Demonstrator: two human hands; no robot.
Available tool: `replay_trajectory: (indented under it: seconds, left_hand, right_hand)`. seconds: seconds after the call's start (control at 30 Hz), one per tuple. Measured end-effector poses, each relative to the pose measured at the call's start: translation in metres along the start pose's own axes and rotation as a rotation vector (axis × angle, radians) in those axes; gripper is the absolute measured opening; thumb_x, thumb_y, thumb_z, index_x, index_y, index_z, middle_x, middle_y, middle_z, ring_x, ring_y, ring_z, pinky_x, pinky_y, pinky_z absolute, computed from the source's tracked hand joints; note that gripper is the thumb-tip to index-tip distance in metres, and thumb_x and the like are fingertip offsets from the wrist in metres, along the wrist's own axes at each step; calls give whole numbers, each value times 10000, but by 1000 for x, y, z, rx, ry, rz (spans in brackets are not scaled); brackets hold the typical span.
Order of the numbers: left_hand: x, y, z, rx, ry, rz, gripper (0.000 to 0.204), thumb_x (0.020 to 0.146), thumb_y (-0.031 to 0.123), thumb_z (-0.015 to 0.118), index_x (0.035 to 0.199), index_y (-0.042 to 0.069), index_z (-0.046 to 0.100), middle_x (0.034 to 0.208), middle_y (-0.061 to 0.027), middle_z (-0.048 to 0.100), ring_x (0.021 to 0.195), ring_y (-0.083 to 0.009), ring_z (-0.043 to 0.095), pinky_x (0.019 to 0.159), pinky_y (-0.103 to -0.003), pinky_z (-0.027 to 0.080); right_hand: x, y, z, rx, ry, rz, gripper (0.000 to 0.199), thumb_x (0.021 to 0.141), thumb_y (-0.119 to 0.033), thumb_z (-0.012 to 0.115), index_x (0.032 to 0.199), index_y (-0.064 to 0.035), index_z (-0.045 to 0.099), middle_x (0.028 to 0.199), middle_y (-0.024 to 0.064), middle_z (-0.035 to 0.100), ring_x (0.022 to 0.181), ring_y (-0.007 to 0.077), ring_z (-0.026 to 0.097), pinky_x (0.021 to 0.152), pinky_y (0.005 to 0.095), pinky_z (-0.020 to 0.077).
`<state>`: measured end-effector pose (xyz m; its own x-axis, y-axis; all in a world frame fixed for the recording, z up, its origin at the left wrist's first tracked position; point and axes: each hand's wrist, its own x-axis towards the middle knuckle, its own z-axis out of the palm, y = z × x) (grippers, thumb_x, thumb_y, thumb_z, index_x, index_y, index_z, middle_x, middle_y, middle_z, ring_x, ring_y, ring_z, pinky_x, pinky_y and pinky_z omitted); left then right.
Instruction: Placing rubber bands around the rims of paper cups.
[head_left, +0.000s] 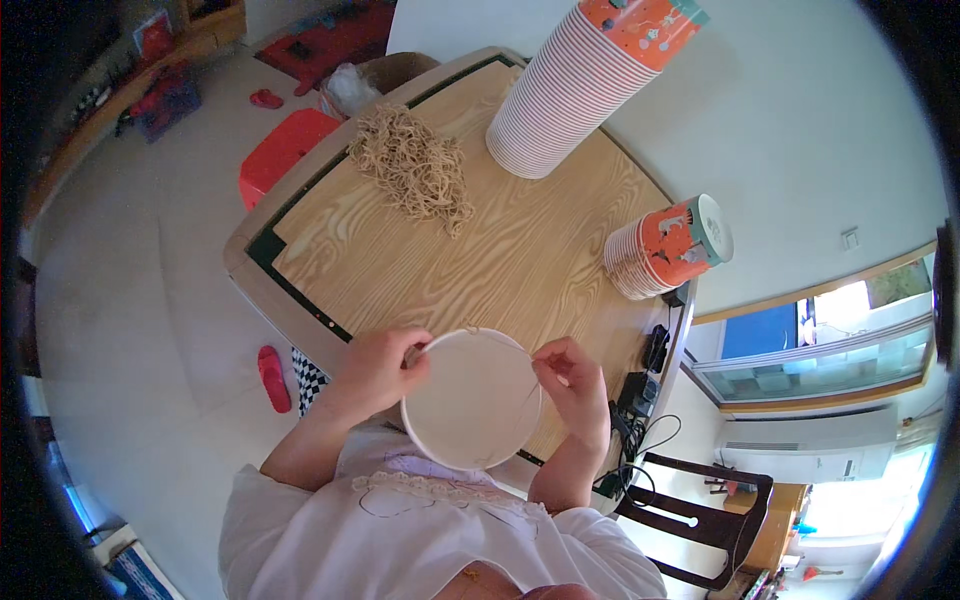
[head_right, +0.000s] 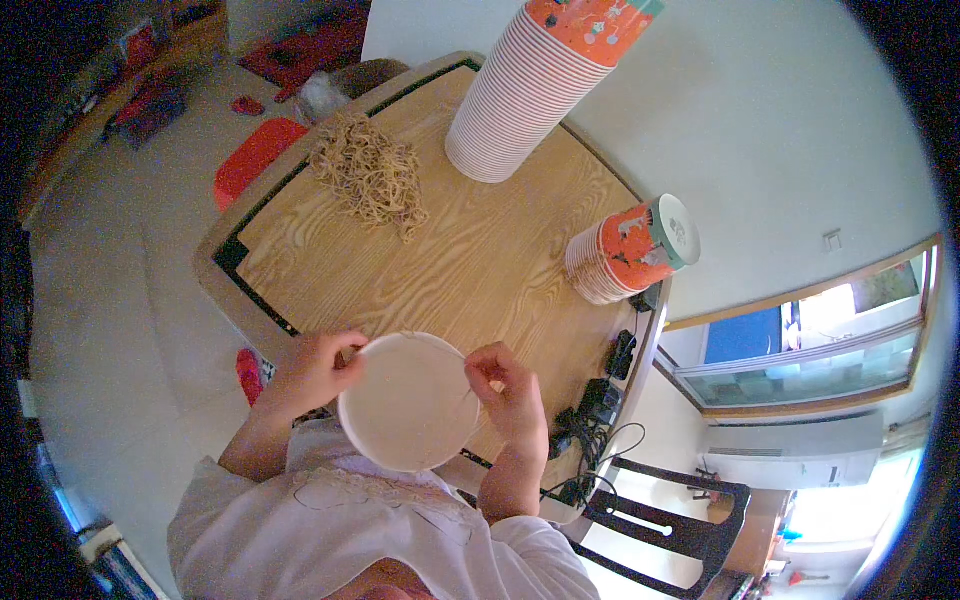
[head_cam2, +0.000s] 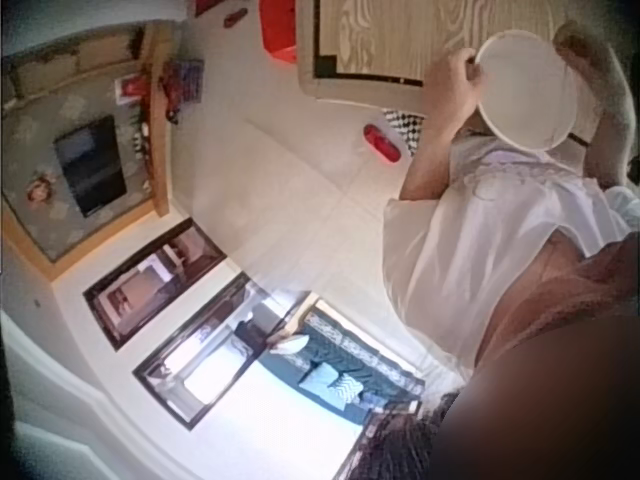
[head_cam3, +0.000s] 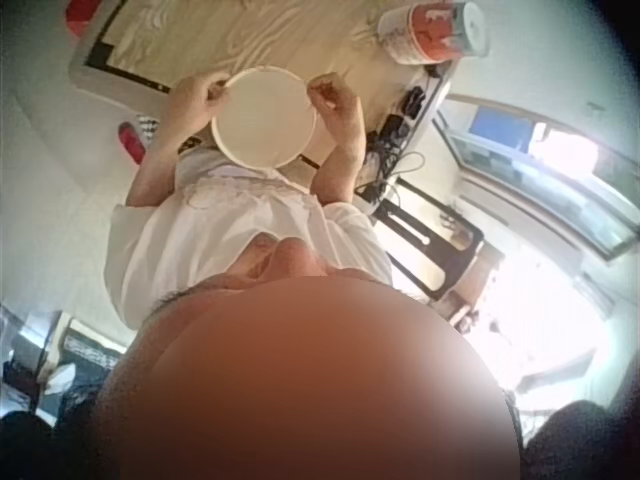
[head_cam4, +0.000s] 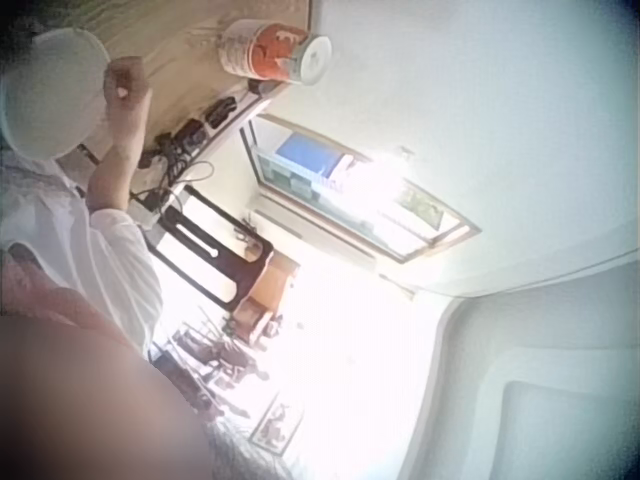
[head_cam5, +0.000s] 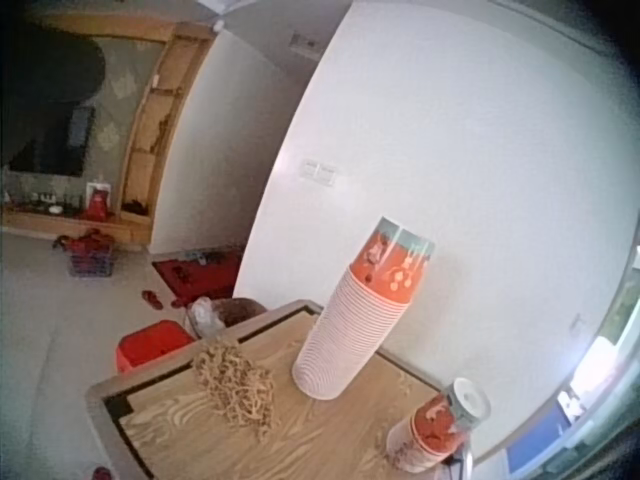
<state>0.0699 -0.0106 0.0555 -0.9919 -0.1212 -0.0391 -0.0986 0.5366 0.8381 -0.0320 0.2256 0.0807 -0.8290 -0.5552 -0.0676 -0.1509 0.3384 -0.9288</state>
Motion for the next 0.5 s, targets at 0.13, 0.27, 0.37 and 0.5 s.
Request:
replay_trajectory:
  seconds: [0.13,0.27,0.37,0.5]
  left_hand:
    - [0,-3,-11,-58,168,5,184,733,140,592,881,32,615,741,-134,622,605,-278,605,567,-369,473]
    - [-1,1,-16,-27,168,22,167,735,120,591,873,29,614,754,-134,621,598,-270,600,554,-356,469]
    - [-3,8,-17,13,125,85,158,739,108,586,871,25,612,756,-137,619,602,-266,601,539,-348,466]
    - [-5,5,-18,-64,129,56,149,750,96,582,877,23,611,744,-140,611,592,-257,598,520,-333,459]
  right_hand:
    - [4,7,2,-55,64,0,127,806,32,573,914,-21,531,773,-22,512,728,38,508,678,181,425]
    - [11,12,6,1,62,13,142,804,31,573,926,-29,533,761,-33,502,717,26,497,642,165,410]
    - [21,14,8,47,56,27,144,805,32,567,930,-30,531,744,-41,493,701,19,487,614,153,394]
    - [26,22,8,-17,-11,31,159,806,32,566,948,-31,533,745,-34,516,698,25,500,599,161,404]
